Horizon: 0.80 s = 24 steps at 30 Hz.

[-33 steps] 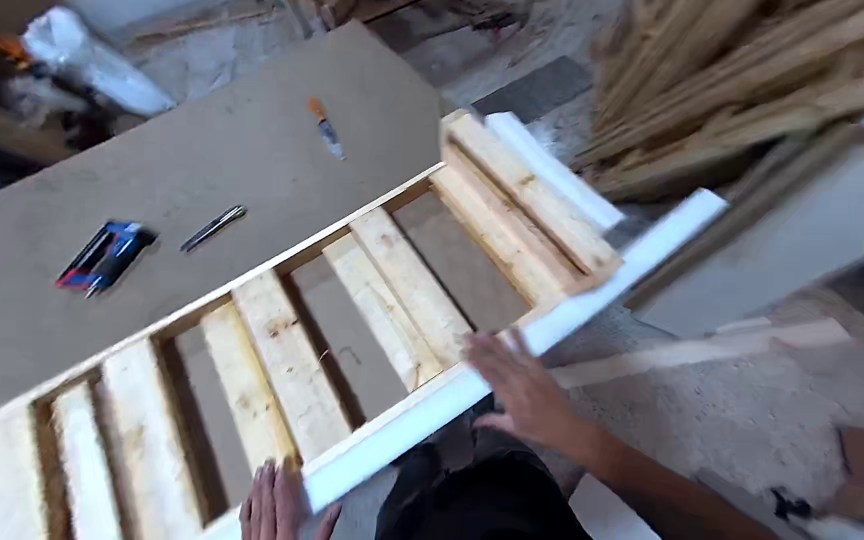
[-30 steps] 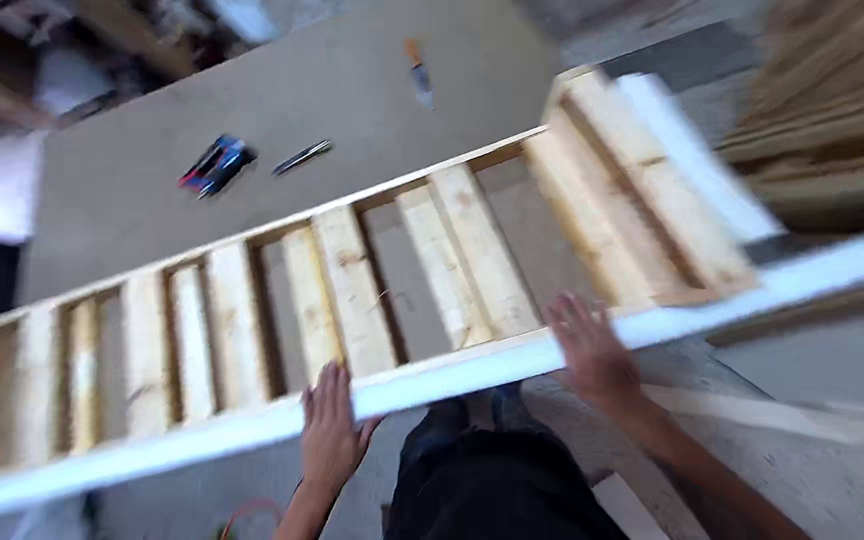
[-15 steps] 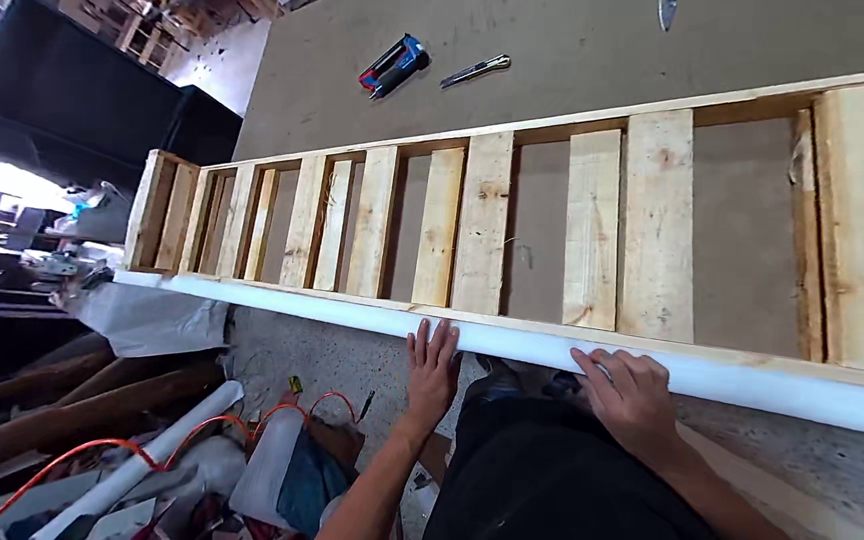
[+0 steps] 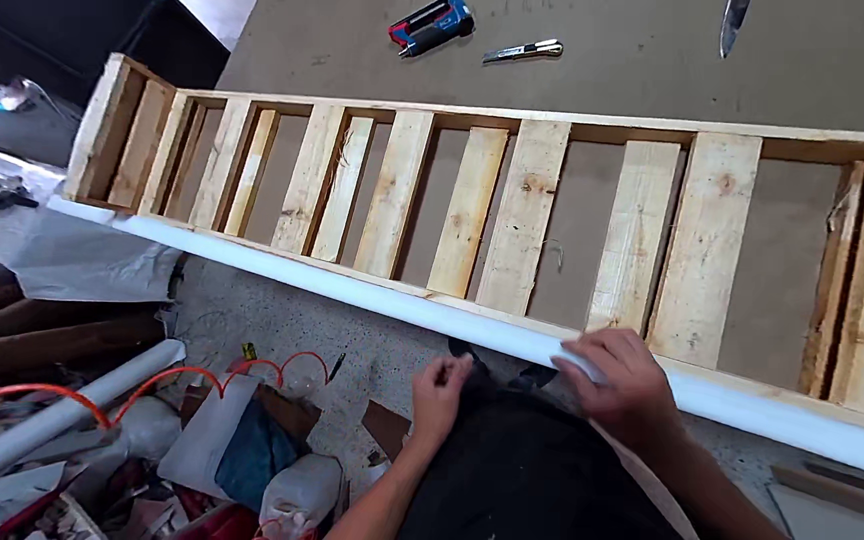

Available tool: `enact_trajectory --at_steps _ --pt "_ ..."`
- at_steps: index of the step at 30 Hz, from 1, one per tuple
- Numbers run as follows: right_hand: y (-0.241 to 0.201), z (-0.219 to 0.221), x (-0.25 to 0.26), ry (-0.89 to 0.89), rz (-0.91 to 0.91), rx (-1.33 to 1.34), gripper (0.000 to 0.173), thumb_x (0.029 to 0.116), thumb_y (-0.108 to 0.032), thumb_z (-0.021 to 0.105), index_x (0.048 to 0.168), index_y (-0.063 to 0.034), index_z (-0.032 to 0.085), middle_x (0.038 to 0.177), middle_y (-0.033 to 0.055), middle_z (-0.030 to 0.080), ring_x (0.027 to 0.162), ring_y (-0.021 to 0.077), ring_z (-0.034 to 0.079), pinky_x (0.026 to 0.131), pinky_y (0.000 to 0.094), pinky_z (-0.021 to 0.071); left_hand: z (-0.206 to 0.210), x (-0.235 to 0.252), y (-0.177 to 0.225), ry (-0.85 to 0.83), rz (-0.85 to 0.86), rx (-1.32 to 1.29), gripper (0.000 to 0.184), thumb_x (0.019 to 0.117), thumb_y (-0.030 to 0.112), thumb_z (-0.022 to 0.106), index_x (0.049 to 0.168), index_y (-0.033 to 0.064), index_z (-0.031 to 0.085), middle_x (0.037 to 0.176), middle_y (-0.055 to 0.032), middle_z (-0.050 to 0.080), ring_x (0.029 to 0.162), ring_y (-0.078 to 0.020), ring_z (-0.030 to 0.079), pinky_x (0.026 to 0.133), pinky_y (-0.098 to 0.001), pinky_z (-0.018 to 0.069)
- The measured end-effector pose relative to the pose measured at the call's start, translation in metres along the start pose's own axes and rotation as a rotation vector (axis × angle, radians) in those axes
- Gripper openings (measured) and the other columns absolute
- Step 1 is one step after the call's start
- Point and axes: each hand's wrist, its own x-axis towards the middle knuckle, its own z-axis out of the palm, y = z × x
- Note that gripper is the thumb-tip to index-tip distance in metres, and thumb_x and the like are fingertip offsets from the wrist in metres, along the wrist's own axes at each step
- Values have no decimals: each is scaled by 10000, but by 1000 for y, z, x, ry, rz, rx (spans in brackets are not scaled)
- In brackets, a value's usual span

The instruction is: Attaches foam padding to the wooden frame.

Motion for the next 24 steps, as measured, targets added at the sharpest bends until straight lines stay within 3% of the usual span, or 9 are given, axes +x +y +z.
enact_trajectory --at_steps 2,3,6,8,11,14,19,22,24 --pt "-11 18 39 -26 92 -76 415 974 -412 667 1143 -38 729 1061 157 704 1008 332 675 866 514 572 5 19 7 -124 -364 -342 594 1095 468 408 973 -36 698 675 -80 651 556 -174 632 565 -361 592" --pt "-16 27 58 -60 188 -88 539 976 -459 667 1251 5 658 1077 192 689 994 373 676 841 552 573 8 29 6 -146 -428 -435 619 1078 510 438 923 -35 687 653 -92 641 547 -187 632 575 -375 597" --pt "-23 45 100 -118 512 5 884 925 -540 717 1539 -44 320 879 171 644 716 371 643 596 577 535 12 42 3 -153 -406 -546 474 1038 363 615 801 -46 647 616 -112 629 540 -206 642 607 -384 606" --pt "-23 57 124 -121 655 73 893 923 -415 763 1585 -60 281 798 167 632 644 362 607 571 585 505 13 42 -6 -131 -342 -545 379 1014 273 664 805 -43 673 650 -106 653 581 -178 643 632 -348 587" --pt "-21 63 131 -136 726 97 754 927 -360 769 1534 -73 425 755 128 623 616 302 574 573 545 490 10 42 -19 -142 -303 -491 351 993 291 695 810 -9 699 716 -98 693 650 -164 654 671 -332 569" --pt "-17 68 136 -125 718 94 465 951 -356 745 1329 -114 623 765 103 642 629 270 604 585 528 504 11 57 -8 -130 -301 -472 360 965 318 732 757 25 753 670 -65 700 587 -131 631 604 -312 547" --pt "-16 72 136 -141 728 94 403 948 -339 756 1288 -149 651 764 81 670 593 237 622 534 486 531 -5 59 -21 -251 -248 -384 370 989 367 688 797 60 762 723 -35 724 648 -125 673 649 -324 575" --pt "-17 73 138 -141 706 53 402 964 -344 731 1297 -131 656 804 79 678 660 233 629 613 497 530 0 68 -15 -273 -243 -497 312 987 325 702 891 36 771 756 -80 732 649 -165 675 659 -341 589" --pt "-19 74 135 -140 714 52 381 959 -338 740 1270 -128 671 802 78 679 656 224 628 606 484 529 -11 64 -23 -341 -253 -428 374 997 376 675 832 55 772 731 -44 718 646 -134 656 653 -325 564"
